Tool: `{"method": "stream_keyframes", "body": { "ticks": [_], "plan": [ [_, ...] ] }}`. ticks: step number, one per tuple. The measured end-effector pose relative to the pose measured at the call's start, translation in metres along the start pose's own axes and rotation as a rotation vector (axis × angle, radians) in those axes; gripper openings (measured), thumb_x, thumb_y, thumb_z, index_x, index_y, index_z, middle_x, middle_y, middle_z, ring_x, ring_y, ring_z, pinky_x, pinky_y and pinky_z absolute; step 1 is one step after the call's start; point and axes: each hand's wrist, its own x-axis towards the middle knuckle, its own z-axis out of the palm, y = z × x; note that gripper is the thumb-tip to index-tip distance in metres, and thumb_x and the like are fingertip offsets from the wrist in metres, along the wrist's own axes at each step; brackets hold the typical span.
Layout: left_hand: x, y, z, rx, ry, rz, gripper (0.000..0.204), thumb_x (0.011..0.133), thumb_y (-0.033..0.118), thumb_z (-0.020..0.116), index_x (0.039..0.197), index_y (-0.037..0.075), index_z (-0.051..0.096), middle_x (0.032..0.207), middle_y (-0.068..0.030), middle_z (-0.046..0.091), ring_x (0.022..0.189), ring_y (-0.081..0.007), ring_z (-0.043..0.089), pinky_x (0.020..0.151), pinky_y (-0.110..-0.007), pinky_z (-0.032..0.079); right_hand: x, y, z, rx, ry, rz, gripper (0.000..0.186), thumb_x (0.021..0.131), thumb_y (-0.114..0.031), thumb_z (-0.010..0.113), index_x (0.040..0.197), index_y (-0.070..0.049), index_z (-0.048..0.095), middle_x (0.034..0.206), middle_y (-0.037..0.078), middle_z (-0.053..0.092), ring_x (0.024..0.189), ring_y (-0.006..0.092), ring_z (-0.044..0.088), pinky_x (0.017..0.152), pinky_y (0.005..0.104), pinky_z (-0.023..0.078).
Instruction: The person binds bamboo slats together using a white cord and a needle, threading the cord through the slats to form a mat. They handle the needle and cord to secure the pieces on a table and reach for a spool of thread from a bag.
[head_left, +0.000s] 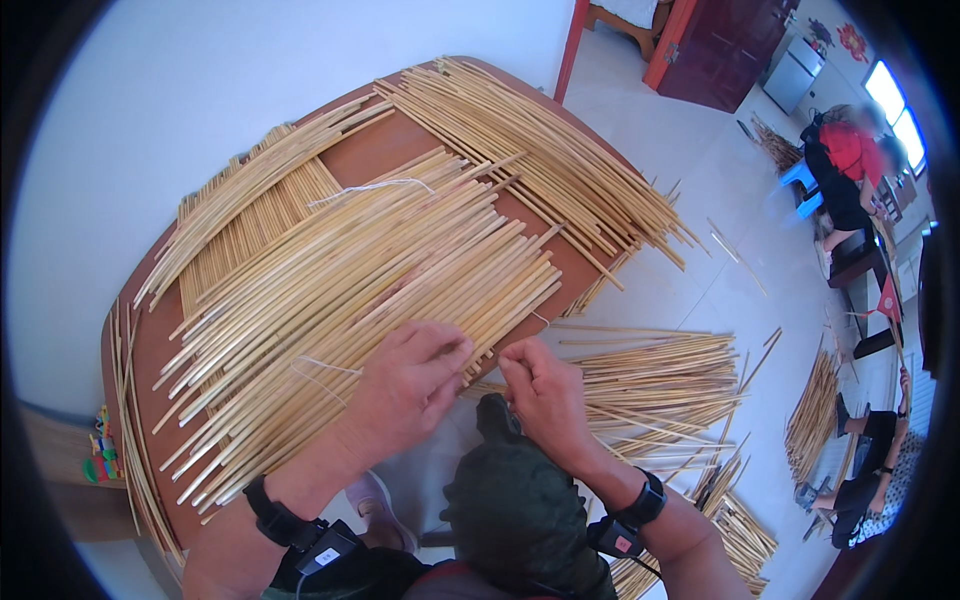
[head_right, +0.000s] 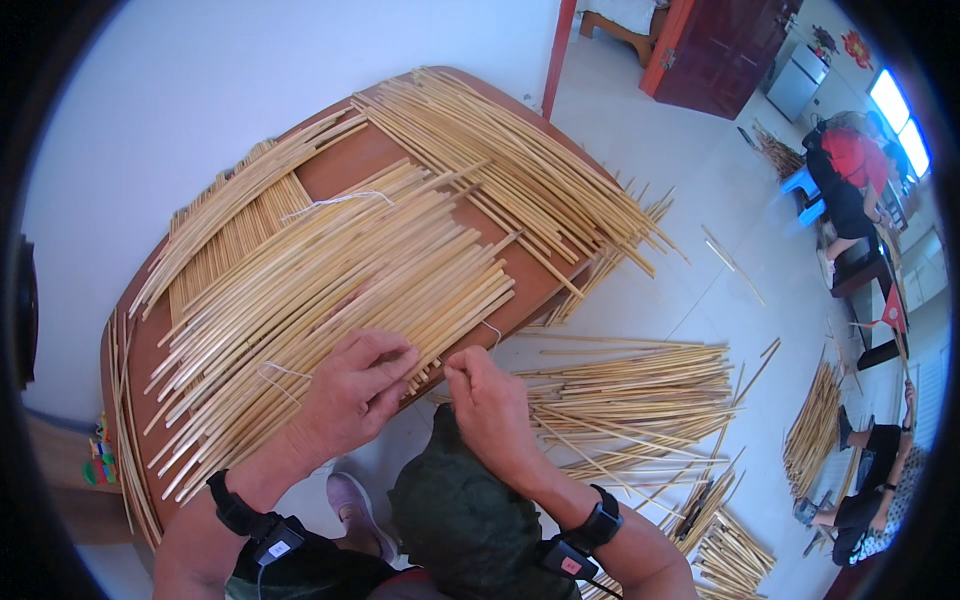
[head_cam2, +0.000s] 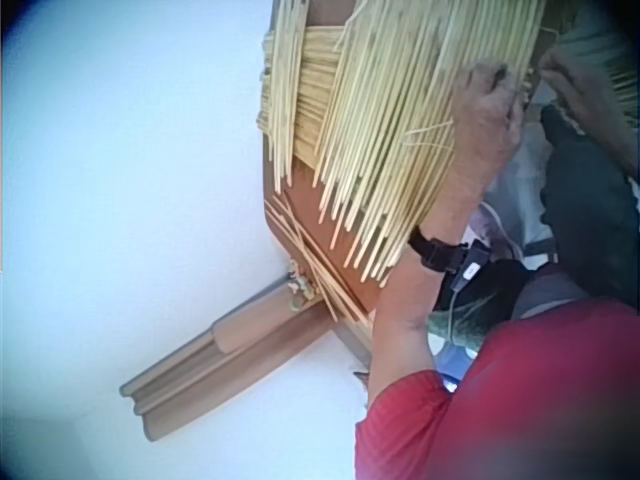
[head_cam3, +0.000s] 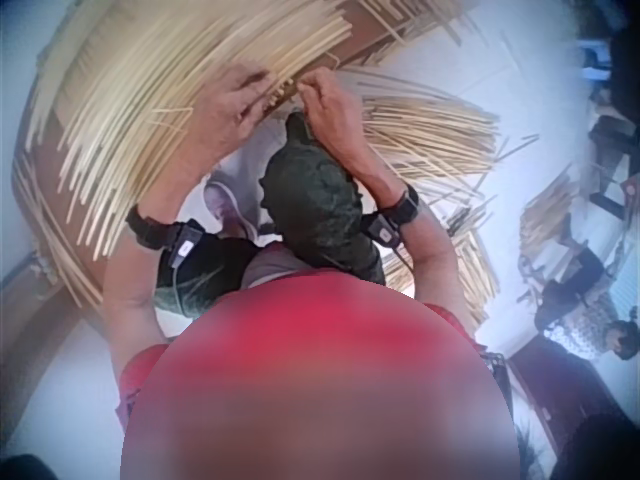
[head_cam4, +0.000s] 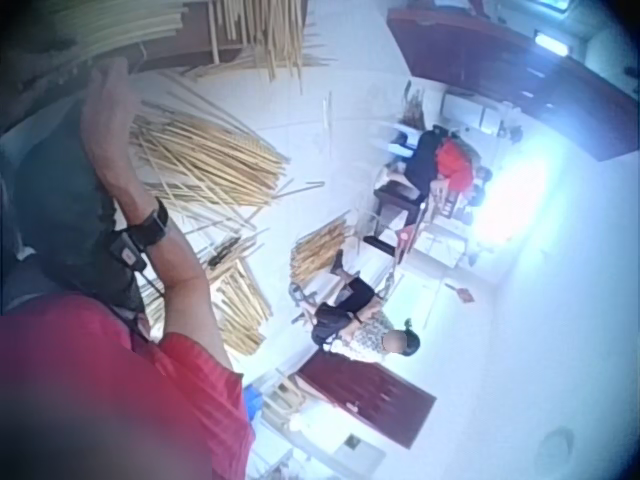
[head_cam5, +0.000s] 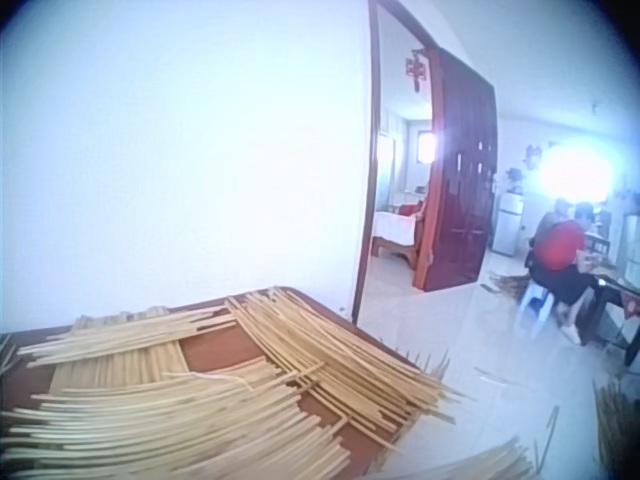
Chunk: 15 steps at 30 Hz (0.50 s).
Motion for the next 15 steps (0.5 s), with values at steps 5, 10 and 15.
{"method": "stream_keyframes", "body": {
  "ticks": [5, 10, 15],
  "plan": [
    [0.0, -0.002, 0.0, -0.019, 0.013, -0.006, 0.04, 0.079, -0.005, 0.075, 0.118, 0.001, 0.075, 0.116, -0.014, 0.068, 0.106, -0.0357, 0.066, 0.091, -0.043, 0.056, 0.007, -0.004, 0.001, -0.061, -0.005, -0.074, 0.01, 0.102, -0.013, 0.064, 0.103, -0.003, 0.062, 0.087, 0.022, 0.07, 0.083, 0.0452, 0.069, 0.072, 0.0512, 0.054],
    [-0.001, -0.005, 0.002, -0.035, 0.015, -0.041, 0.039, 0.08, -0.005, 0.075, 0.118, 0.0, 0.075, 0.117, -0.015, 0.068, 0.107, -0.0363, 0.066, 0.091, -0.043, 0.056, 0.014, -0.003, 0.004, -0.103, -0.007, -0.104, 0.009, 0.101, -0.012, 0.064, 0.103, -0.003, 0.061, 0.086, 0.022, 0.069, 0.083, 0.0452, 0.069, 0.072, 0.0516, 0.054],
    [0.0, -0.004, 0.001, 0.005, 0.026, 0.013, 0.04, 0.083, -0.003, 0.076, 0.122, 0.001, 0.073, 0.121, -0.0165, 0.067, 0.108, -0.0371, 0.065, 0.092, -0.043, 0.056, 0.018, -0.002, 0.005, -0.069, 0.005, -0.113, 0.014, 0.1, -0.014, 0.066, 0.104, -0.002, 0.064, 0.083, 0.021, 0.07, 0.079, 0.0426, 0.07, 0.07, 0.0498, 0.054]
  ]
}}
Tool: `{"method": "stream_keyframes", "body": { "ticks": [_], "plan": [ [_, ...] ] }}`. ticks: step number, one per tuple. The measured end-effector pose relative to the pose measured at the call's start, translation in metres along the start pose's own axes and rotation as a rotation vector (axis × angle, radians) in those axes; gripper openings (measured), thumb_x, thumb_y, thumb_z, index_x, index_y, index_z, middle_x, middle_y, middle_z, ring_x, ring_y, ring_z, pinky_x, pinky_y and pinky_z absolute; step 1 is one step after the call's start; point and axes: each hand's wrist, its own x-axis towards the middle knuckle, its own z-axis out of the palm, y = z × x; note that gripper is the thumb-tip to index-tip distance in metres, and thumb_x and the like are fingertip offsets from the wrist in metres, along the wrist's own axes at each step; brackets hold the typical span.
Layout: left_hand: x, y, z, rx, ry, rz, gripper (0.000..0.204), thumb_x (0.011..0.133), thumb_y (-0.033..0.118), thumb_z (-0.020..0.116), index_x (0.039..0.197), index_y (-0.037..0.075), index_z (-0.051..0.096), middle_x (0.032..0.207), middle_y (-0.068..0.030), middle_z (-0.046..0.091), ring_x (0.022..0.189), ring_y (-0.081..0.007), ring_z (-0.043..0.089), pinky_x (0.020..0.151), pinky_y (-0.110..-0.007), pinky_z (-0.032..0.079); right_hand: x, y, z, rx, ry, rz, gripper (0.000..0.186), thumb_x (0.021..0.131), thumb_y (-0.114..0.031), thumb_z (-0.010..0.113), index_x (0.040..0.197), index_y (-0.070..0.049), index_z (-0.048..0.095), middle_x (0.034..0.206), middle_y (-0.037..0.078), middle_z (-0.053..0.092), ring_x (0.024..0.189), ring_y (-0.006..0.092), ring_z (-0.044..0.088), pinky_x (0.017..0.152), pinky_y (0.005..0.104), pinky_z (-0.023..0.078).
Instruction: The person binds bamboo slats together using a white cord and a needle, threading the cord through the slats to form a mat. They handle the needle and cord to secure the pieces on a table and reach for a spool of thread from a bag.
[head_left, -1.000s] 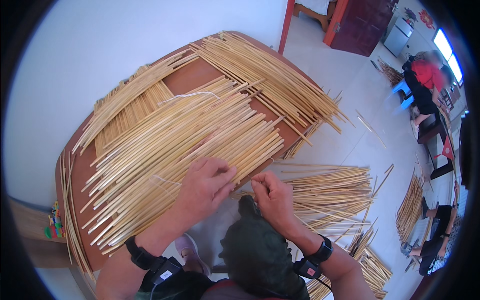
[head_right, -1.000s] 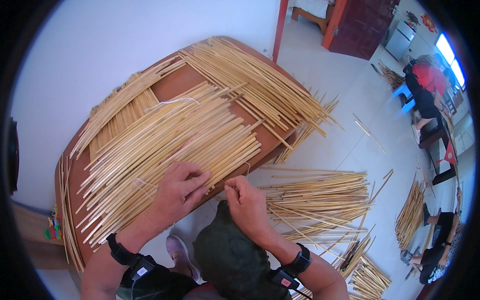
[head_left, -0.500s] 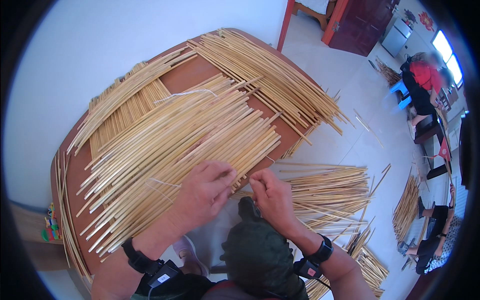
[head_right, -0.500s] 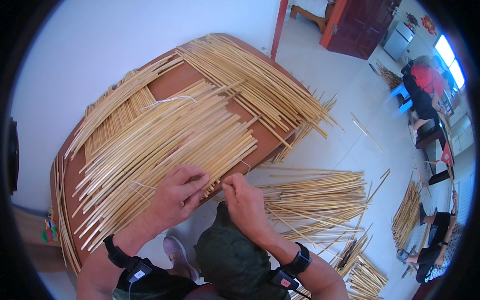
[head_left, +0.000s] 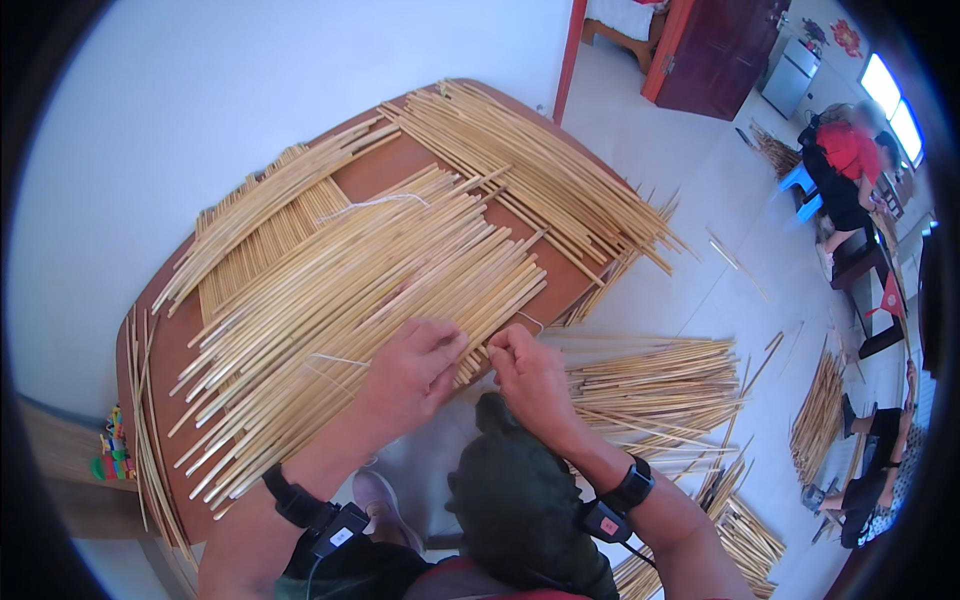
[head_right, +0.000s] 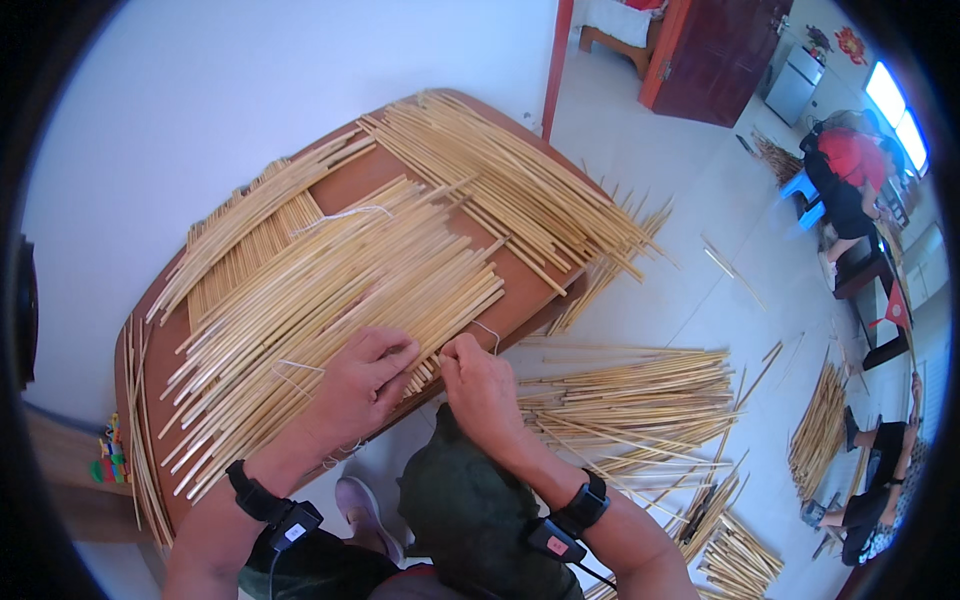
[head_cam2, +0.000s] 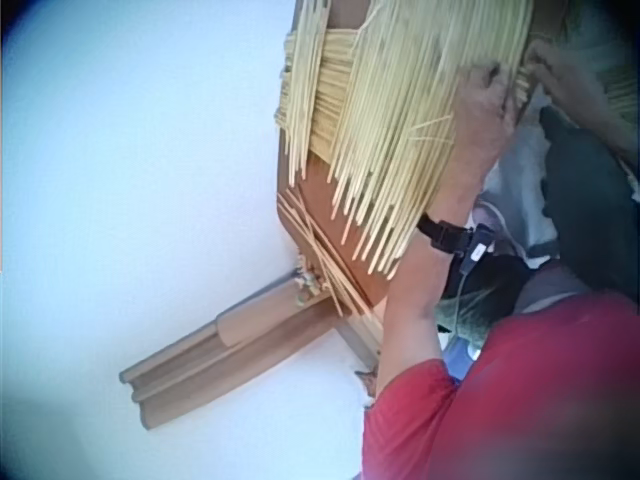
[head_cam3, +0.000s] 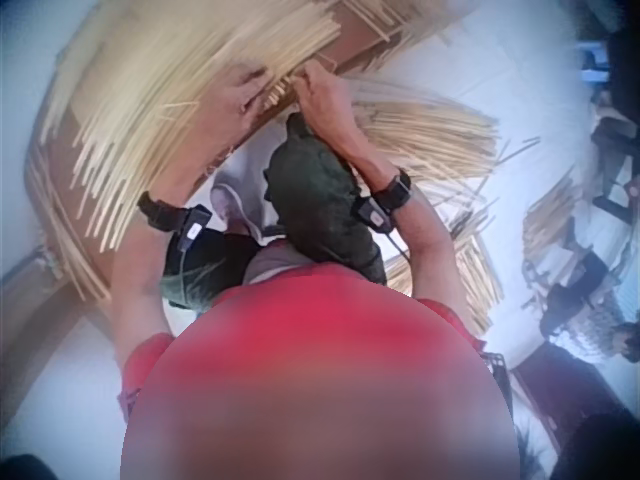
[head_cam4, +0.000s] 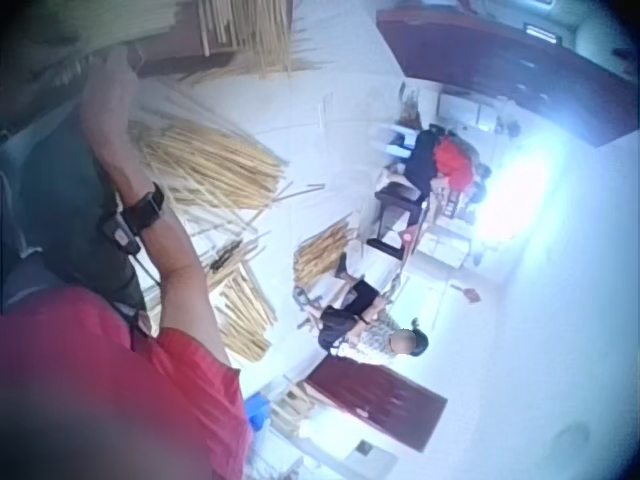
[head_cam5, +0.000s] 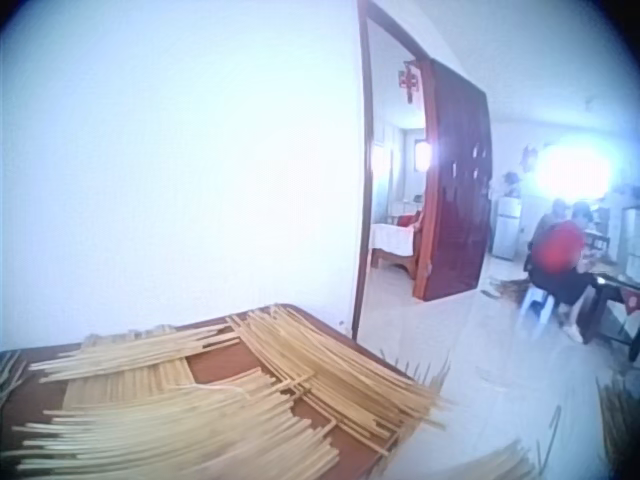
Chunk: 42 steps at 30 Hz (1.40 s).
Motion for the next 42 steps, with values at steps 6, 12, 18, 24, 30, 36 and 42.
{"method": "stream_keyframes", "body": {
  "ticks": [6, 12, 18, 24, 30, 36, 42],
  "plan": [
    [-0.009, 0.011, -0.012, -0.043, -0.033, -0.023, 0.044, 0.087, -0.001, 0.075, 0.13, 0.003, 0.07, 0.129, -0.0179, 0.065, 0.114, -0.0382, 0.065, 0.098, -0.043, 0.055, -0.024, 0.0, -0.023, 0.208, -0.023, 0.274, 0.025, 0.103, -0.023, 0.069, 0.113, 0.0, 0.066, 0.074, 0.01, 0.068, 0.067, 0.0189, 0.067, 0.062, 0.036, 0.053],
    [-0.029, 0.031, -0.064, 0.078, 0.138, -0.127, 0.044, 0.089, 0.0, 0.074, 0.132, 0.003, 0.069, 0.138, -0.0193, 0.063, 0.126, -0.0371, 0.063, 0.105, -0.041, 0.053, -0.061, -0.01, -0.059, 0.173, 0.095, 0.298, 0.022, 0.106, -0.021, 0.066, 0.116, -0.001, 0.067, 0.073, 0.007, 0.066, 0.064, 0.0123, 0.063, 0.06, 0.0311, 0.052],
    [-0.082, 0.055, -0.121, 0.096, 0.214, -0.335, 0.043, 0.091, -0.003, 0.073, 0.133, 0.0, 0.069, 0.14, -0.0179, 0.063, 0.128, -0.0332, 0.063, 0.11, -0.038, 0.05, -0.045, -0.061, -0.08, -0.009, 0.14, -0.135, 0.019, 0.105, -0.015, 0.064, 0.119, -0.002, 0.066, 0.096, 0.013, 0.069, 0.083, 0.0225, 0.067, 0.075, 0.0356, 0.054],
    [-0.153, 0.056, -0.128, 0.279, 0.207, -0.442, 0.043, 0.093, 0.003, 0.073, 0.136, 0.001, 0.066, 0.143, -0.0196, 0.061, 0.131, -0.0391, 0.06, 0.111, -0.044, 0.049, 0.011, -0.105, -0.043, -0.355, -0.12, -0.612, 0.033, 0.103, -0.021, 0.064, 0.127, 0.002, 0.064, 0.12, 0.023, 0.068, 0.122, 0.0382, 0.062, 0.104, 0.0469, 0.049],
    [-0.192, 0.051, -0.108, 0.491, -0.006, -0.491, 0.071, 0.103, 0.034, 0.064, 0.158, -0.004, 0.04, 0.166, -0.0229, 0.037, 0.155, -0.042, 0.032, 0.128, -0.056, 0.024, 0.074, -0.083, 0.041, -0.589, -0.241, -0.775, 0.066, 0.107, -0.043, 0.054, 0.151, 0.005, 0.047, 0.155, 0.03, 0.049, 0.149, 0.0461, 0.04, 0.124, 0.0498, 0.033],
    [-0.202, 0.04, -0.107, 0.54, -0.155, -0.558, 0.083, 0.107, 0.05, 0.052, 0.162, -0.007, 0.029, 0.172, -0.0248, 0.026, 0.162, -0.0399, 0.02, 0.131, -0.058, 0.01, 0.078, -0.062, 0.074, -0.689, -0.372, -0.644, 0.079, 0.107, -0.054, 0.05, 0.16, 0.003, 0.036, 0.165, 0.029, 0.037, 0.157, 0.0447, 0.03, 0.127, 0.0554, 0.025],
    [-0.204, 0.031, -0.127, 0.487, -0.272, -0.541, 0.086, 0.104, 0.056, 0.054, 0.162, -0.005, 0.033, 0.172, -0.0206, 0.029, 0.162, -0.0345, 0.022, 0.131, -0.057, 0.012, 0.047, -0.054, 0.075, -0.769, -0.43, -0.561, 0.086, 0.107, -0.062, 0.045, 0.163, 0.002, 0.033, 0.169, 0.026, 0.032, 0.16, 0.0427, 0.025, 0.129, 0.0579, 0.018]
  ]
}}
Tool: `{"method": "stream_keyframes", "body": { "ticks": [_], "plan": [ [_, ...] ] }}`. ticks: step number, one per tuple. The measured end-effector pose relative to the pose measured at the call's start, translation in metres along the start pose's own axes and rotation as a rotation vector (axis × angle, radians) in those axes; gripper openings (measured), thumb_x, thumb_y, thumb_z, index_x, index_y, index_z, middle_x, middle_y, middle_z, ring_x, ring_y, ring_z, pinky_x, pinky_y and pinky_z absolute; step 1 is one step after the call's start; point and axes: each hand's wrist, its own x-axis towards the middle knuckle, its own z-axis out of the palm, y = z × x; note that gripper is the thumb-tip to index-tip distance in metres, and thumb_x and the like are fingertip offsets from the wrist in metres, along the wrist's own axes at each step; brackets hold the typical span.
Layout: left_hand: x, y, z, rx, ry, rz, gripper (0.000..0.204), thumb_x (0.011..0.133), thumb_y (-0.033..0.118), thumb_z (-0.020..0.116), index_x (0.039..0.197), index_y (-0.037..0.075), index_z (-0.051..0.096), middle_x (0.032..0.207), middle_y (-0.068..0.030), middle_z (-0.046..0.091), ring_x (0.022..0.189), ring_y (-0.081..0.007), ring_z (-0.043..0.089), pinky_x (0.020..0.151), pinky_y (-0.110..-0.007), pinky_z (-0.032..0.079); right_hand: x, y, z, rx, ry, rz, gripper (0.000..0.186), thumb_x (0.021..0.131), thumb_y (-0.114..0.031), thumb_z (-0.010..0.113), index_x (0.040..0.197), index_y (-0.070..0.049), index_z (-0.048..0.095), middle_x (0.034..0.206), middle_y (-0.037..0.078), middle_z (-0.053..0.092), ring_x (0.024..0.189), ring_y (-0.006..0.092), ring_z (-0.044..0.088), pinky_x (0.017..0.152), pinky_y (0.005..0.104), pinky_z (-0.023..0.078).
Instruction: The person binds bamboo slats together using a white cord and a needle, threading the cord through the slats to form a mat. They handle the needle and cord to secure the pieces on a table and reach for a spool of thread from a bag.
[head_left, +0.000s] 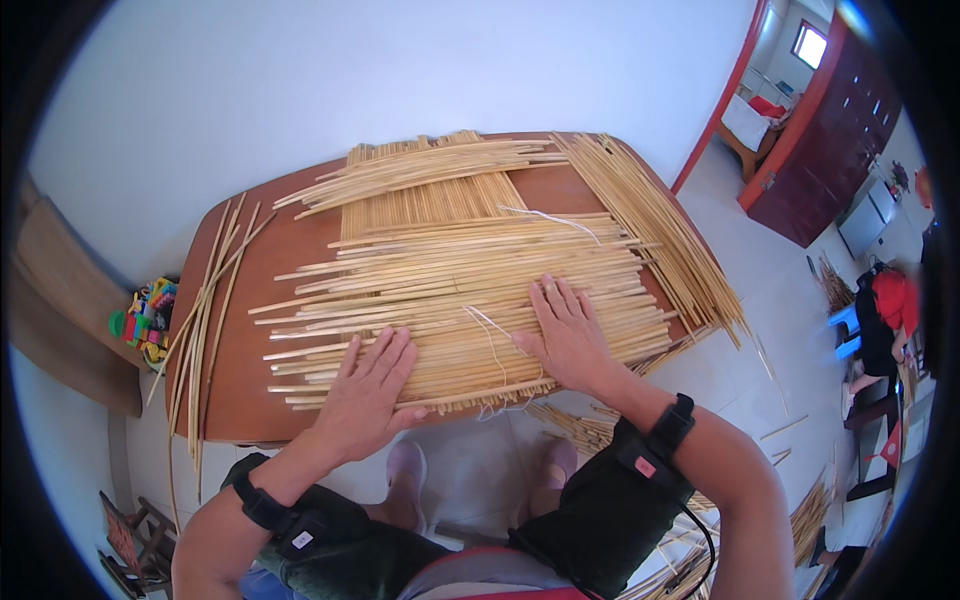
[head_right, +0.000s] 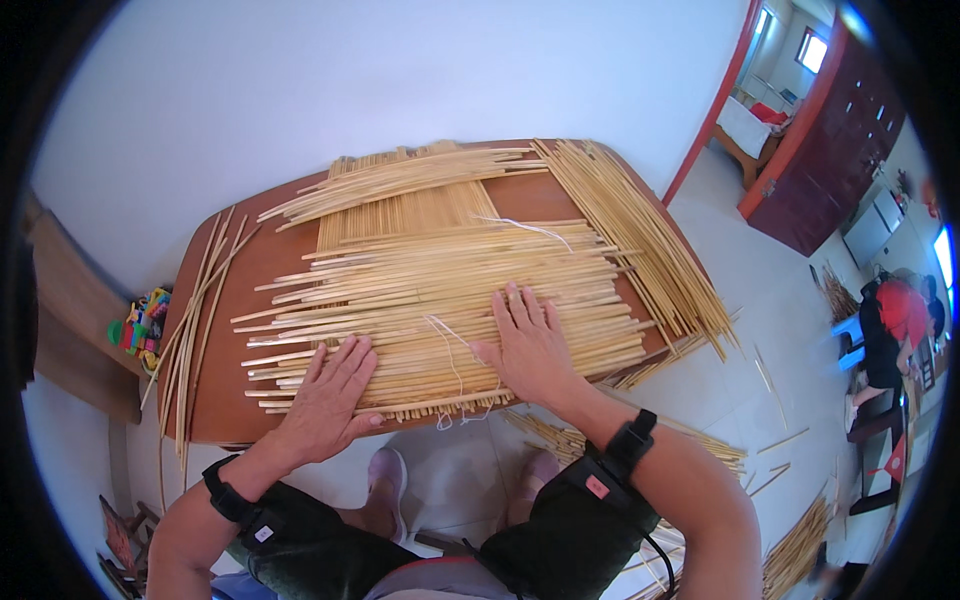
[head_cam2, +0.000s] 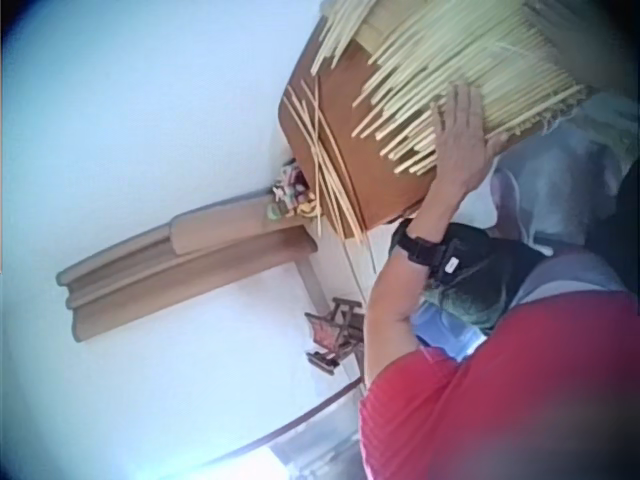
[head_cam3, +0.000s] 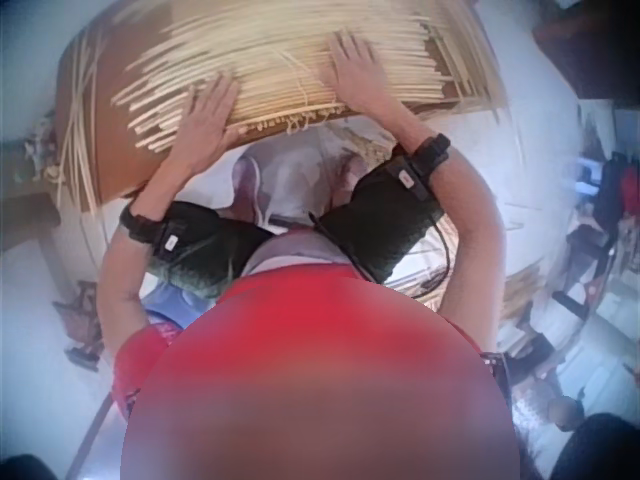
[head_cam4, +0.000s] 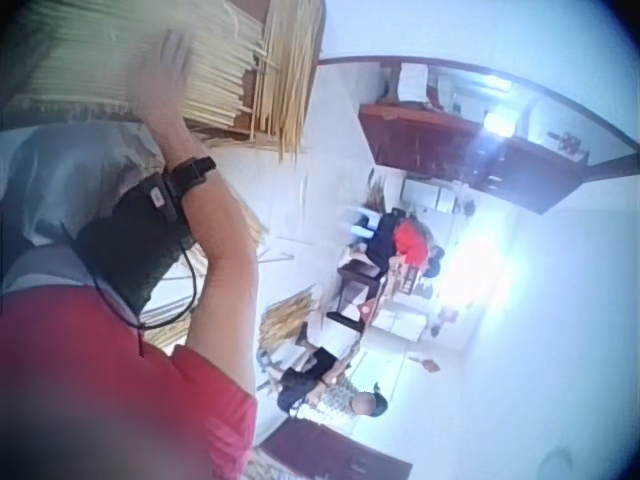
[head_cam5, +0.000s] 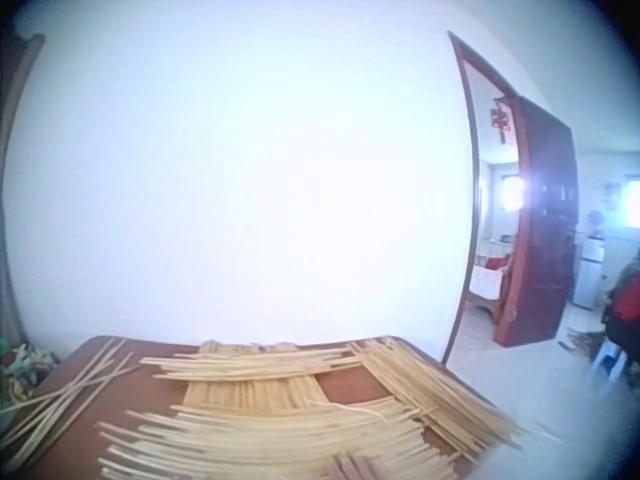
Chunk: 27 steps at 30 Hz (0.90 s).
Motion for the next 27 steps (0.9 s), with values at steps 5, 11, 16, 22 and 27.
{"method": "stream_keyframes", "body": {
  "ticks": [5, 11, 16, 22, 27],
  "plan": [
    [0.015, -0.006, -0.019, -0.099, 0.04, -0.028, 0.074, 0.107, 0.043, 0.055, 0.162, -0.002, 0.033, 0.171, -0.0218, 0.03, 0.162, -0.0371, 0.021, 0.131, -0.057, 0.013, -0.004, -0.009, -0.006, 0.011, -0.032, 0.059, 0.089, 0.106, -0.065, 0.043, 0.164, 0.001, 0.031, 0.171, 0.025, 0.029, 0.16, 0.0417, 0.024, 0.13, 0.0576, 0.015],
    [0.062, -0.008, -0.009, -0.09, 0.133, -0.041, 0.073, 0.108, 0.042, 0.054, 0.163, -0.002, 0.031, 0.173, -0.0214, 0.027, 0.163, -0.0352, 0.02, 0.131, -0.056, 0.011, 0.001, -0.02, -0.028, -0.016, 0.022, 0.048, 0.083, 0.107, -0.058, 0.048, 0.163, 0.001, 0.034, 0.169, 0.025, 0.033, 0.158, 0.0422, 0.027, 0.129, 0.0564, 0.018],
    [0.068, -0.005, 0.002, -0.031, 0.038, -0.02, 0.078, 0.108, 0.046, 0.054, 0.163, -0.003, 0.03, 0.174, -0.0215, 0.025, 0.163, -0.0347, 0.019, 0.131, -0.058, 0.009, 0.01, -0.034, -0.049, 0.222, 0.237, -0.101, 0.052, 0.103, -0.031, 0.064, 0.143, 0.001, 0.057, 0.145, 0.024, 0.057, 0.136, 0.0434, 0.053, 0.114, 0.0515, 0.042],
    [0.081, -0.001, 0.007, -0.067, 0.062, -0.077, 0.077, 0.107, 0.047, 0.054, 0.161, -0.004, 0.035, 0.172, -0.0221, 0.027, 0.163, -0.035, 0.021, 0.13, -0.06, 0.012, 0.051, -0.047, -0.037, 0.499, 0.224, -0.087, 0.018, 0.1, -0.011, 0.065, 0.114, 0.0, 0.07, 0.104, 0.016, 0.069, 0.094, 0.0321, 0.071, 0.08, 0.0442, 0.055],
    [0.083, 0.0, 0.016, -0.032, 0.11, -0.047, 0.074, 0.108, 0.045, 0.052, 0.159, -0.007, 0.037, 0.17, -0.0236, 0.03, 0.162, -0.0366, 0.022, 0.13, -0.06, 0.013, 0.102, -0.047, -0.02, 0.834, -0.203, 0.221, 0.018, 0.101, -0.009, 0.062, 0.106, 0.007, 0.069, 0.087, 0.018, 0.072, 0.066, 0.0232, 0.073, 0.057, 0.0371, 0.06]
  ]
}}
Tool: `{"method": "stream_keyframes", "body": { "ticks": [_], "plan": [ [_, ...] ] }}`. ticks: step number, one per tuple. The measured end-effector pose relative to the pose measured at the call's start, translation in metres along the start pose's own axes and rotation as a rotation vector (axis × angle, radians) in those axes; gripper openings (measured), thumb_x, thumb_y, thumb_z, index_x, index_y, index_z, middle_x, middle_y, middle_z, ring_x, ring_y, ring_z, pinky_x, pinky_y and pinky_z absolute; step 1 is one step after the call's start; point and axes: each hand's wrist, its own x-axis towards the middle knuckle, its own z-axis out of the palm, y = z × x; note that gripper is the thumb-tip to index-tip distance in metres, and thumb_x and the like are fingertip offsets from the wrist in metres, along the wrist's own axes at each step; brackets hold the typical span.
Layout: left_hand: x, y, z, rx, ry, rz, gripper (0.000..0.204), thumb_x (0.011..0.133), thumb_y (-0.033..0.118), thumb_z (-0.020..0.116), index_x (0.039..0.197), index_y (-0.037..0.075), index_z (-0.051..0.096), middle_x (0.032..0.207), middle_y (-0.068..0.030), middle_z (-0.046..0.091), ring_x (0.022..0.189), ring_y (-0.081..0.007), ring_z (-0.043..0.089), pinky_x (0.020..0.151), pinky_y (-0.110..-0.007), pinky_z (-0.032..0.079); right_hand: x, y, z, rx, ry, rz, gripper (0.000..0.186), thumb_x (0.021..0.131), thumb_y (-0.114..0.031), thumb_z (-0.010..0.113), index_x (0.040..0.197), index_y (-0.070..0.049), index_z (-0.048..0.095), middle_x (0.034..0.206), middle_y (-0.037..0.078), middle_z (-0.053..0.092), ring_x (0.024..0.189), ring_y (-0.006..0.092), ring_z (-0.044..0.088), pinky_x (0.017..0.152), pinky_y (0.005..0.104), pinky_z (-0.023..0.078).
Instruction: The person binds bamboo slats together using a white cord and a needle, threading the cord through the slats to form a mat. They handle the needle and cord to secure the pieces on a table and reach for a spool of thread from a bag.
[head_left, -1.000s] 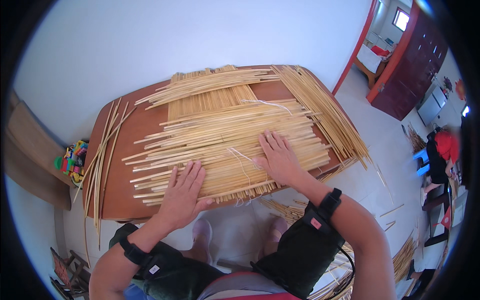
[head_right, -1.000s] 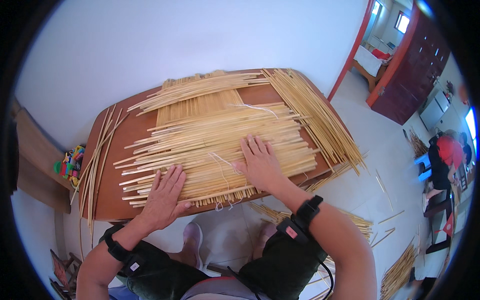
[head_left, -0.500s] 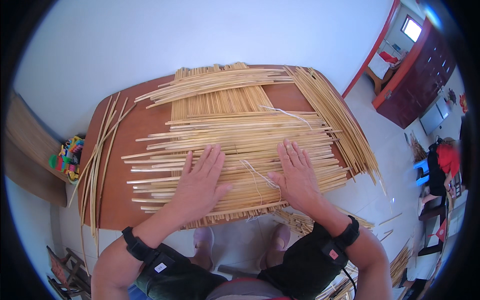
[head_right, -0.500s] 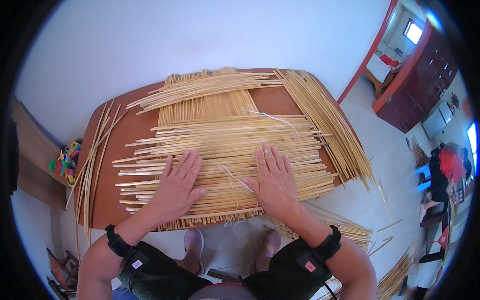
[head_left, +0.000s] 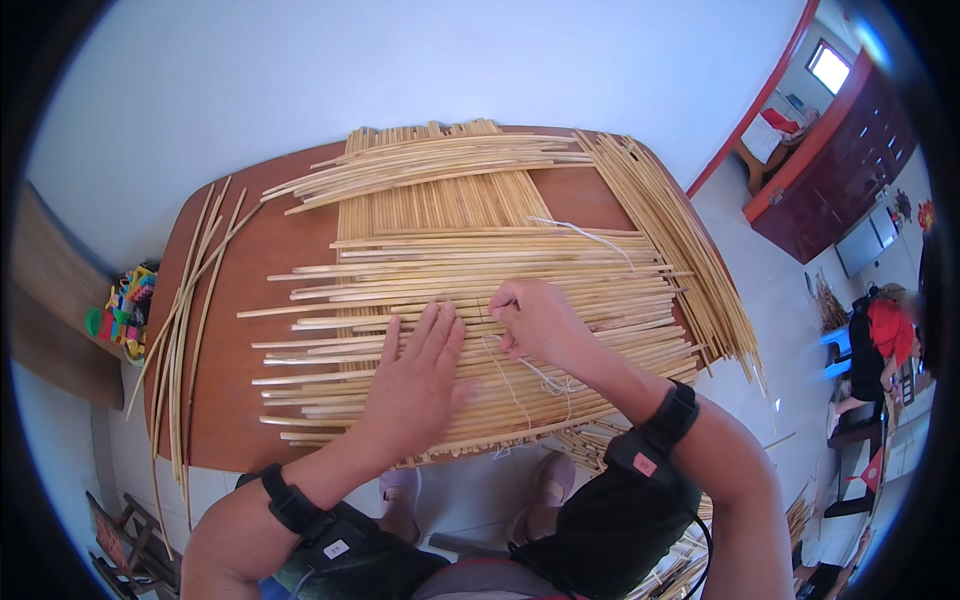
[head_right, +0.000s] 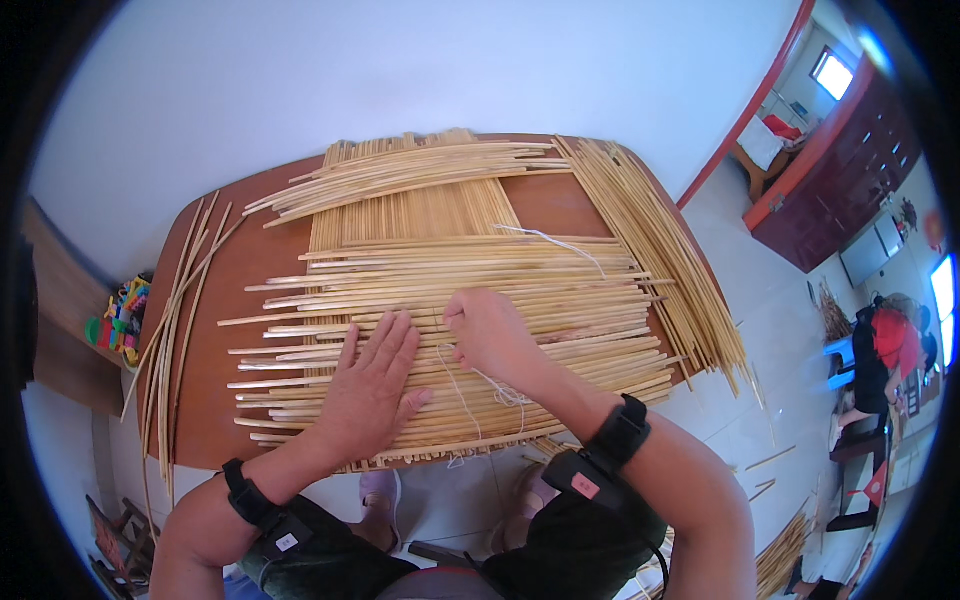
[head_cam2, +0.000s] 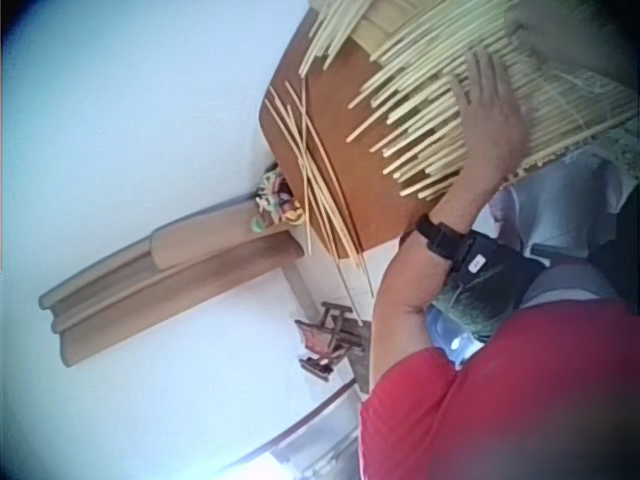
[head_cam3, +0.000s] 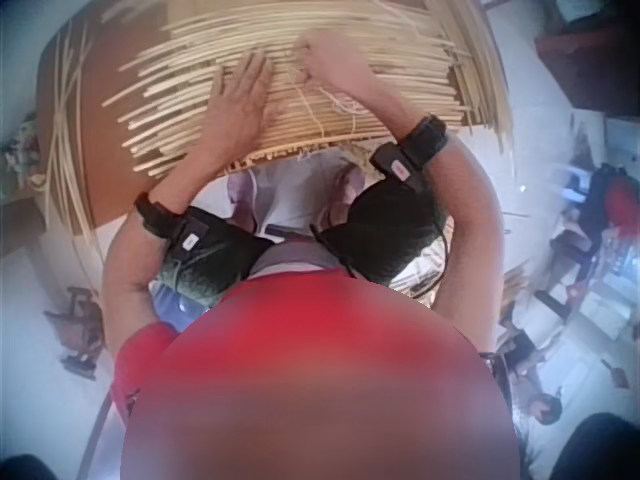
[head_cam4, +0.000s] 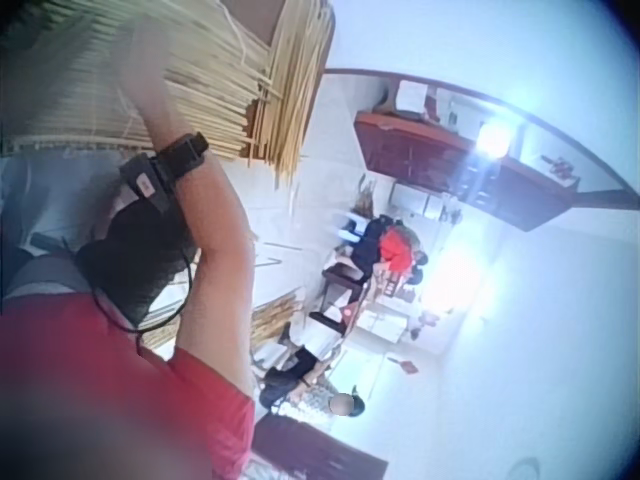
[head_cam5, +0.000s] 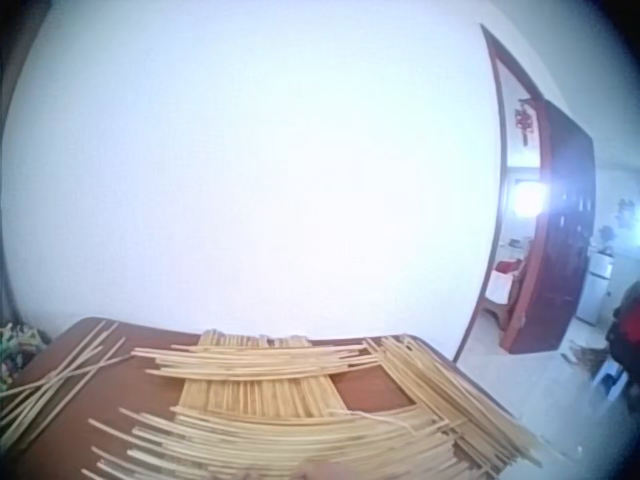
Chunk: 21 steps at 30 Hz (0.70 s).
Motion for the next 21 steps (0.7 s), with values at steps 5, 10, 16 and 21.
{"method": "stream_keyframes", "body": {
  "ticks": [5, 10, 16, 21],
  "plan": [
    [-0.003, 0.001, 0.005, 0.001, 0.07, 0.014, 0.073, 0.108, 0.046, 0.051, 0.156, -0.009, 0.042, 0.168, -0.0246, 0.034, 0.16, -0.0364, 0.026, 0.129, -0.06, 0.016, 0.017, -0.014, 0.006, -0.253, -0.149, 0.053, 0.021, 0.099, -0.009, 0.065, 0.097, 0.011, 0.07, 0.075, 0.019, 0.072, 0.06, 0.0221, 0.074, 0.053, 0.0345, 0.063],
    [-0.003, 0.002, 0.005, -0.019, 0.078, 0.019, 0.07, 0.108, 0.043, 0.052, 0.154, -0.009, 0.044, 0.167, -0.0248, 0.036, 0.16, -0.0367, 0.028, 0.129, -0.059, 0.017, 0.015, -0.02, 0.015, -0.229, -0.073, 0.079, 0.023, 0.098, -0.009, 0.068, 0.088, 0.012, 0.07, 0.07, 0.018, 0.071, 0.056, 0.0223, 0.073, 0.05, 0.0348, 0.061],
    [-0.001, 0.003, 0.007, -0.088, 0.148, 0.01, 0.061, 0.105, 0.033, 0.059, 0.149, -0.008, 0.048, 0.162, -0.0245, 0.041, 0.156, -0.0386, 0.033, 0.128, -0.058, 0.02, 0.016, -0.018, 0.02, -0.078, 0.012, 0.159, 0.034, 0.092, -0.016, 0.066, 0.064, 0.002, 0.071, 0.053, 0.015, 0.067, 0.052, 0.0259, 0.072, 0.062, 0.0388, 0.062],
    [0.006, 0.004, 0.005, -0.169, 0.326, 0.026, 0.046, 0.094, 0.017, 0.07, 0.134, -0.005, 0.061, 0.14, -0.0204, 0.056, 0.135, -0.0382, 0.051, 0.117, -0.052, 0.036, 0.019, -0.023, 0.013, -0.113, -0.043, 0.166, 0.031, 0.095, -0.012, 0.067, 0.072, 0.009, 0.07, 0.061, 0.018, 0.069, 0.056, 0.0244, 0.075, 0.051, 0.0358, 0.062]
  ]
}}
